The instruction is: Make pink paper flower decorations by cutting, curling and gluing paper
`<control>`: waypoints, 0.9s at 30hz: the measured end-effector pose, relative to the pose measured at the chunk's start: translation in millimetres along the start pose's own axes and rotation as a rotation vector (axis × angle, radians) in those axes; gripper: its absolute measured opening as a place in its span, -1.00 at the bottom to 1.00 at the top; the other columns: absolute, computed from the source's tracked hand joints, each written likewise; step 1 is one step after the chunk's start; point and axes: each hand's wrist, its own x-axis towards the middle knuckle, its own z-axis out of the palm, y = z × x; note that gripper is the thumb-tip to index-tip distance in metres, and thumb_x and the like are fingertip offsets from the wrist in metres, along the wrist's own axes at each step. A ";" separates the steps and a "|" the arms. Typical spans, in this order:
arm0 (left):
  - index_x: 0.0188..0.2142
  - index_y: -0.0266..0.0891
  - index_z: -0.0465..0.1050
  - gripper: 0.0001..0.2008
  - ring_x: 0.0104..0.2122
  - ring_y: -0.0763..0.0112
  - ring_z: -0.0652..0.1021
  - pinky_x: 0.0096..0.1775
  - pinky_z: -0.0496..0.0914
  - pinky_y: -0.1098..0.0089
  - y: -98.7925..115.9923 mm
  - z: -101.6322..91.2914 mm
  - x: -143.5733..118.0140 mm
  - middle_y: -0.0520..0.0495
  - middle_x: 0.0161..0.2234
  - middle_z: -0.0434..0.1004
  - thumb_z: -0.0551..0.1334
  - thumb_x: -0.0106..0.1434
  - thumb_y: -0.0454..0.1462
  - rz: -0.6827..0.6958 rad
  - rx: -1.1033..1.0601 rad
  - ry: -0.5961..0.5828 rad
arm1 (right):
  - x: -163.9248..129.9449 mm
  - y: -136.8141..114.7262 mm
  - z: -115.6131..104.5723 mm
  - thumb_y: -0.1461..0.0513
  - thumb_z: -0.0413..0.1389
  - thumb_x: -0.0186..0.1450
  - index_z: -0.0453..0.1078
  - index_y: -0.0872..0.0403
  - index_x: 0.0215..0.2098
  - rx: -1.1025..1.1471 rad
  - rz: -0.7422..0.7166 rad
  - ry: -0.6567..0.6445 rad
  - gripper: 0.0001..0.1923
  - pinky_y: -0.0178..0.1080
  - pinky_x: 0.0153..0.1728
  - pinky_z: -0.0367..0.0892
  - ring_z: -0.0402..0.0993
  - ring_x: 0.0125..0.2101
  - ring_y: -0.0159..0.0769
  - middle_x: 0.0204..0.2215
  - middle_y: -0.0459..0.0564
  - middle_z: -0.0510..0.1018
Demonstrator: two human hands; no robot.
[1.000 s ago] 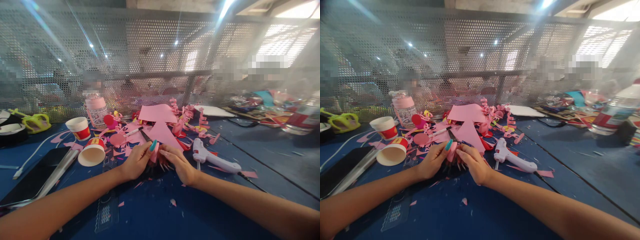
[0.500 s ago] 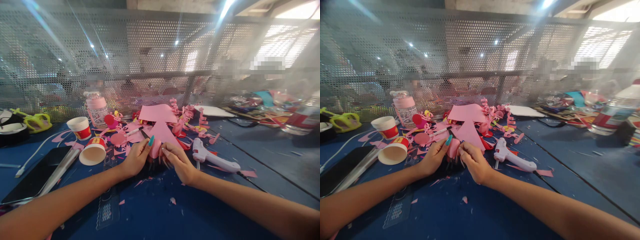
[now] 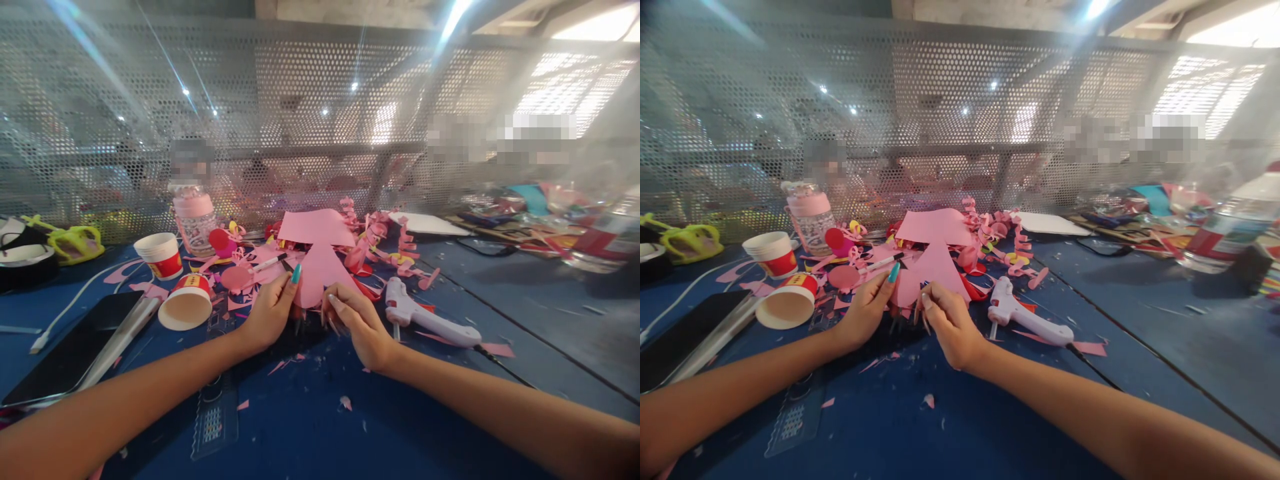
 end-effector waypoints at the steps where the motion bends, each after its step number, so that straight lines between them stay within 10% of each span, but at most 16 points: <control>1: -0.51 -0.22 0.19 -0.64 -0.64 0.51 0.34 -0.54 0.19 0.48 0.5 0.0 0.0 0.11 -0.67 0.28 -0.07 0.32 -0.07 0.004 0.001 0.002 | 0.2 -1.0 0.2 0.07 -0.13 0.30 0.13 0.06 -0.52 0.001 -0.002 0.003 -0.69 -0.36 -0.63 0.03 0.08 -0.65 -0.48 -0.66 -0.19 0.19; 10: -0.47 -0.22 0.21 -0.66 -0.68 0.52 0.34 -0.59 0.19 0.49 -0.4 1.3 2.2 0.12 -0.68 0.28 -0.04 0.31 -0.07 -0.037 -0.029 0.094 | 1.1 -2.9 0.1 0.09 -0.11 0.28 0.17 0.07 -0.52 0.026 0.007 0.045 -0.71 -0.34 -0.63 0.04 0.09 -0.66 -0.47 -0.66 -0.18 0.20; 27: -0.51 -0.26 0.28 -0.60 -0.69 0.52 0.34 -0.61 0.25 0.49 2.0 0.4 0.5 0.11 -0.68 0.31 0.15 0.14 0.05 -0.056 -0.368 -0.136 | 3.0 -6.0 -0.8 0.17 -0.11 0.28 0.16 0.08 -0.41 -0.028 0.040 -0.106 -0.83 -0.31 -0.46 0.11 0.14 -0.50 -0.42 -0.51 -0.14 0.24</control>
